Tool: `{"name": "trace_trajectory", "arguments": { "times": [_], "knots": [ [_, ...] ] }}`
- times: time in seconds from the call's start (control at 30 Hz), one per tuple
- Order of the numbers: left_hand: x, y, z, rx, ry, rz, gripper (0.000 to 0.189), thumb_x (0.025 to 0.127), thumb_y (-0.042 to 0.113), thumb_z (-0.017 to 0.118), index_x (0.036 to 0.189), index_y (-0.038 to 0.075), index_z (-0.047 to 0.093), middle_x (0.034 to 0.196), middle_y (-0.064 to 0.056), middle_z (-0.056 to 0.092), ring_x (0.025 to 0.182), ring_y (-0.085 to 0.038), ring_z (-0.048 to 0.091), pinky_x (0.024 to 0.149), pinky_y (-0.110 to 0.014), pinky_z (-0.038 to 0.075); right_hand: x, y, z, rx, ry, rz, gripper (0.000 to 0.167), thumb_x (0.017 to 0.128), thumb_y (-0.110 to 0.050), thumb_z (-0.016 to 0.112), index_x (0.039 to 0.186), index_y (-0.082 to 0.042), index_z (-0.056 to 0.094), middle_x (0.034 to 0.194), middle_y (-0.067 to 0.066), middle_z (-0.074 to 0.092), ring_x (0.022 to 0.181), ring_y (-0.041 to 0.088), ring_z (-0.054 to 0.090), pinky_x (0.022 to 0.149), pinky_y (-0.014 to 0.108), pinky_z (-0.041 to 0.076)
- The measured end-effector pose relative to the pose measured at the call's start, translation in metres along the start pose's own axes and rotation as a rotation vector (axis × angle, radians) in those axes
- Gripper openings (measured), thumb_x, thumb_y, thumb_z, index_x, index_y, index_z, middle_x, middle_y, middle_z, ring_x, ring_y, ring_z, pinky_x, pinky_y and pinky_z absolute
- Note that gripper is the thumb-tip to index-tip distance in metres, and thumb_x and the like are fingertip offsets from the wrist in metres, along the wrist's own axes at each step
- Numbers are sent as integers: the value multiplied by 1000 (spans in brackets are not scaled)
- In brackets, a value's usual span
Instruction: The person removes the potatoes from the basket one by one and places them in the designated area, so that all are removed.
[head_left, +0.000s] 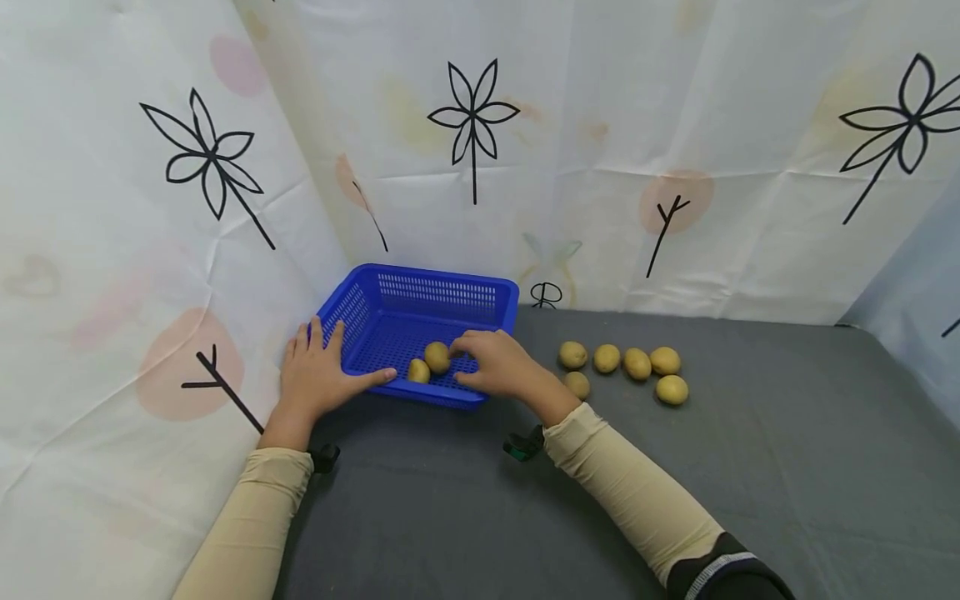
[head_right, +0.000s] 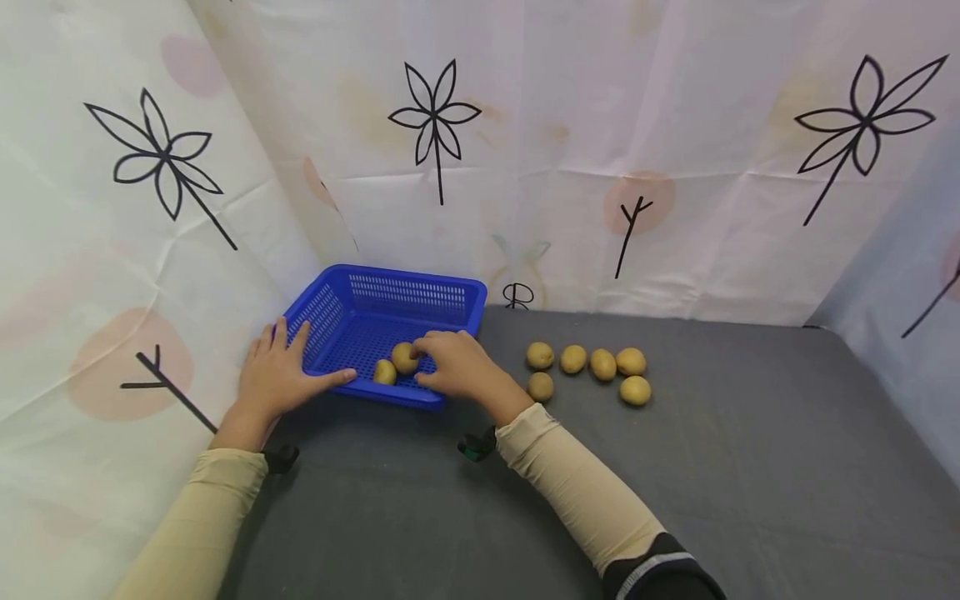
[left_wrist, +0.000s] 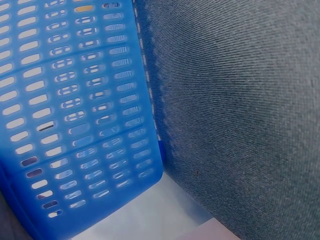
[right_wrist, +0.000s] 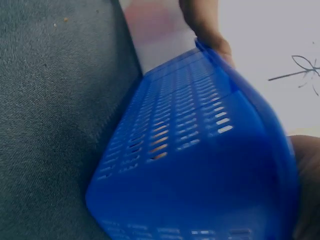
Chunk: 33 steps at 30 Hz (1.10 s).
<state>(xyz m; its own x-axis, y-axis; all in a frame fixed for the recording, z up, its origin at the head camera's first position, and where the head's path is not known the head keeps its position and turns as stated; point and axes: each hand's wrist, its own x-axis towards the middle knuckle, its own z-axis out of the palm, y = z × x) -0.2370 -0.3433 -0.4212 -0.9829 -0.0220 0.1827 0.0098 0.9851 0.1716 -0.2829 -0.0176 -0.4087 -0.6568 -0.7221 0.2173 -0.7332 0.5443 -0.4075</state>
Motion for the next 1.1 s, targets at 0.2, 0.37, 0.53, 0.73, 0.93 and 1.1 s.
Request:
{"name": "trace_trajectory", "arguments": {
  "times": [0.2, 0.37, 0.53, 0.73, 0.93, 1.1],
  "knots": [
    [0, -2, -1, 14, -8, -5, 140, 74, 97, 60, 168, -1, 25, 171, -41, 10, 158, -63, 10, 126, -74, 10, 15, -7, 3, -46, -81, 47, 39, 96, -23, 78, 134, -17, 72, 132, 0, 71, 113, 21, 70, 97, 45, 57],
    [1, -2, -1, 14, -11, -10, 140, 74, 96, 61, 168, -1, 24, 171, -41, 10, 157, -63, 10, 126, -75, 9, 25, -11, 5, -114, -139, 82, 48, 97, -28, 78, 143, -22, 66, 138, -1, 68, 115, 18, 69, 95, 41, 59],
    [1, -2, 0, 14, -12, -8, 140, 74, 96, 60, 168, 0, 24, 171, -41, 10, 157, -63, 10, 126, -75, 10, 34, -12, 7, -172, -206, 107, 53, 98, -32, 78, 148, -25, 63, 145, 1, 63, 123, 20, 67, 99, 44, 59],
    [3, -2, 0, 18, 0, -3, 139, 74, 96, 60, 167, 0, 26, 170, -41, 11, 158, -63, 11, 126, -75, 10, 46, -9, 11, -222, -217, 110, 57, 98, -32, 78, 151, -24, 60, 148, 4, 61, 124, 24, 66, 97, 45, 60],
    [5, -2, 0, 26, -3, -1, 138, 75, 97, 59, 167, -1, 27, 170, -42, 11, 157, -63, 10, 126, -75, 11, 52, -6, 14, -301, -269, 104, 58, 99, -32, 77, 153, -28, 57, 155, 3, 57, 132, 26, 63, 101, 45, 59],
    [5, -4, 5, 23, -6, -5, 139, 73, 97, 61, 167, -1, 27, 170, -42, 12, 158, -62, 10, 126, -74, 11, 53, -5, 15, -329, -345, 80, 58, 102, -31, 73, 157, -30, 52, 169, 3, 44, 145, 30, 56, 109, 47, 55]
  ]
}}
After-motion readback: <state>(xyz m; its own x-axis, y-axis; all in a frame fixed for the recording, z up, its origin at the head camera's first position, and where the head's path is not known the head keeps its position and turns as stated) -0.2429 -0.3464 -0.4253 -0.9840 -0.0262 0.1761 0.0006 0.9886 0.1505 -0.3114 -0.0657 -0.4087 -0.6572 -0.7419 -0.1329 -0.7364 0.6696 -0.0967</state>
